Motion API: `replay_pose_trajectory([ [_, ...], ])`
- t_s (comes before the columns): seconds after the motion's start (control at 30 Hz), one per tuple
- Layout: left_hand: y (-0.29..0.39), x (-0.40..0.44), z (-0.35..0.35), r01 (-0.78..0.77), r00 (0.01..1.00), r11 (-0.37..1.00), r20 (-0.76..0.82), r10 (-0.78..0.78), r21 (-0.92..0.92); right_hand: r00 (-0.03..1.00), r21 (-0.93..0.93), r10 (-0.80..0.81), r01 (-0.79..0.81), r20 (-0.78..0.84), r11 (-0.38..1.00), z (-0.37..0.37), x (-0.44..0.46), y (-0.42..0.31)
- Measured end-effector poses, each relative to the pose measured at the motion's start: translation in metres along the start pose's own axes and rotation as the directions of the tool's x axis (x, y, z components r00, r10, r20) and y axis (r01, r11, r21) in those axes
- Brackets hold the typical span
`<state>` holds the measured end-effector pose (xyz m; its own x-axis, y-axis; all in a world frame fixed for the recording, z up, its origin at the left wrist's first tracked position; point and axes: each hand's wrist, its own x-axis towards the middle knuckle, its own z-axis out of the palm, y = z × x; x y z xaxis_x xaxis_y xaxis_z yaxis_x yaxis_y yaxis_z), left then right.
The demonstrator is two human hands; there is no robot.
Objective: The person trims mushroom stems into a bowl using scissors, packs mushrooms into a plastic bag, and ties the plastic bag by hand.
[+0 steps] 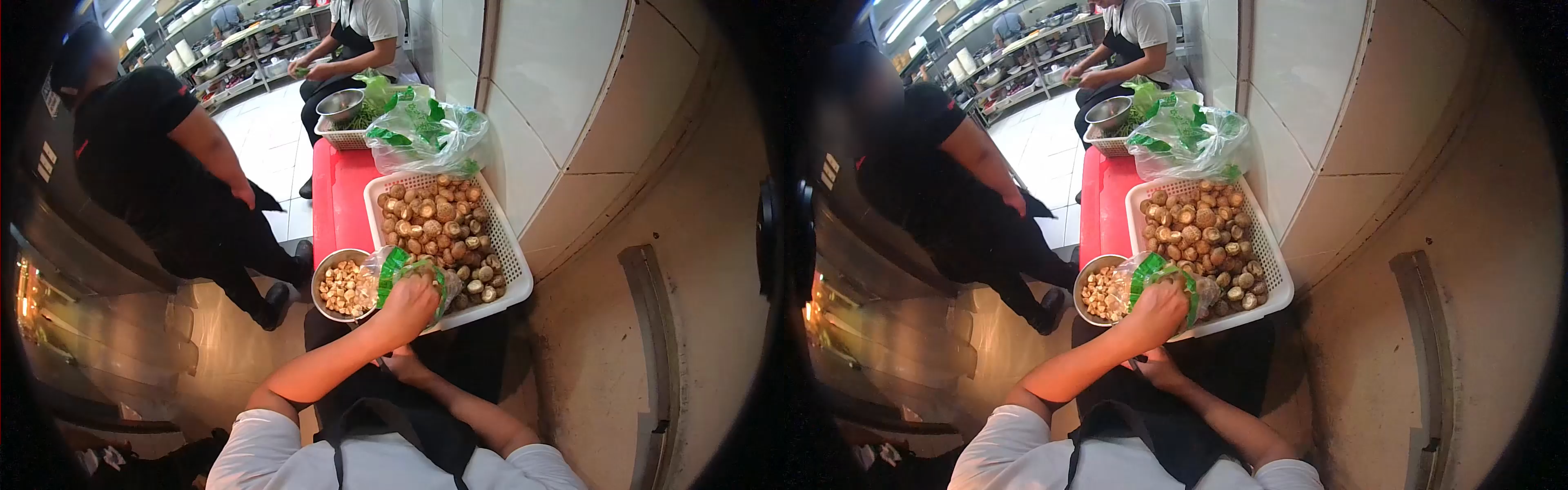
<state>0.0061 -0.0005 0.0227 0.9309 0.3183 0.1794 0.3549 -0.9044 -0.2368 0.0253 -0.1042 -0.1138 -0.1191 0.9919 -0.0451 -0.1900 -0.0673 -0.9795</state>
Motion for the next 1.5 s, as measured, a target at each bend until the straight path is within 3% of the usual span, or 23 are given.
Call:
replay_pose_trajectory([
  [0.07,0.001,-0.003,0.0,0.01,0.998,0.998,0.064,-0.007,-0.054,1.0,0.041,0.0,0.0,-0.014,0.999,-0.001,0.005,0.035],
  [0.23,0.0,-0.004,-0.001,-0.004,0.975,0.994,0.222,0.029,-0.113,0.994,0.097,-0.093,0.099,-0.064,0.99,0.011,0.003,0.012],
  [0.33,-0.005,-0.004,0.001,0.104,0.994,0.957,-0.002,-0.109,-0.272,0.992,-0.029,-0.116,0.115,-0.044,0.993,0.007,0.006,0.019],
  [0.4,-0.013,-0.006,-0.006,0.081,0.978,0.856,-0.123,-0.166,-0.511,0.997,-0.118,-0.076,0.076,0.0,0.99,0.003,0.005,0.024],
  [0.53,-0.023,-0.017,-0.031,0.042,0.861,0.445,-0.193,-0.47,-0.895,1.0,-0.273,0.019,-0.012,0.023,0.962,-0.002,-0.001,-0.009],
  [0.57,-0.029,-0.024,-0.03,0.081,0.817,0.249,-0.079,-0.572,-0.965,1.0,-0.318,0.027,-0.022,0.011,0.948,0.0,-0.003,-0.019],
  [0.63,-0.045,-0.047,-0.028,0.12,0.695,-0.179,0.211,-0.687,-0.977,0.979,-0.33,-0.193,0.161,-0.067,0.93,0.005,-0.004,-0.014],
  [0.67,-0.055,-0.058,-0.027,0.122,0.633,-0.2,0.231,-0.738,-0.972,0.982,-0.363,-0.172,0.131,-0.083,0.923,0.004,-0.007,-0.016],
  [0.73,-0.076,-0.081,-0.007,0.122,0.483,-0.21,0.242,-0.842,-0.97,0.949,-0.475,-0.29,0.2,-0.124,0.857,0.007,-0.011,-0.037],
  [0.77,-0.083,-0.09,-0.002,0.067,0.463,-0.253,0.254,-0.849,-0.965,0.934,-0.522,-0.333,0.223,-0.125,0.823,0.008,-0.009,-0.045],
  [0.83,-0.09,-0.107,0.013,-0.088,0.414,-0.462,0.389,-0.823,-0.882,0.928,-0.482,-0.35,0.249,-0.13,0.84,0.014,-0.005,-0.045],
  [0.87,-0.091,-0.116,0.023,-0.109,0.409,-0.49,0.411,-0.815,-0.865,0.905,-0.569,-0.416,0.293,-0.095,0.768,0.016,-0.001,-0.05],
  [1.13,-0.077,-0.136,0.036,-0.158,0.353,-0.577,0.5,-0.791,-0.801,0.921,-0.743,-0.371,0.166,-0.117,0.649,0.04,0.024,-0.073],
  [1.27,-0.064,-0.131,0.033,-0.154,0.375,-0.54,0.457,-0.807,-0.828,0.917,-0.782,-0.376,0.135,-0.134,0.608,0.043,0.026,-0.076],
  [1.4,-0.056,-0.132,0.052,-0.134,0.328,-0.427,0.366,-0.871,-0.894,0.904,-0.798,-0.406,0.141,-0.138,0.586,0.044,0.025,-0.075],
  [1.5,-0.051,-0.131,0.053,-0.182,0.296,-0.438,0.376,-0.878,-0.88,0.894,-0.809,-0.428,0.154,-0.129,0.567,0.043,0.025,-0.073],
])
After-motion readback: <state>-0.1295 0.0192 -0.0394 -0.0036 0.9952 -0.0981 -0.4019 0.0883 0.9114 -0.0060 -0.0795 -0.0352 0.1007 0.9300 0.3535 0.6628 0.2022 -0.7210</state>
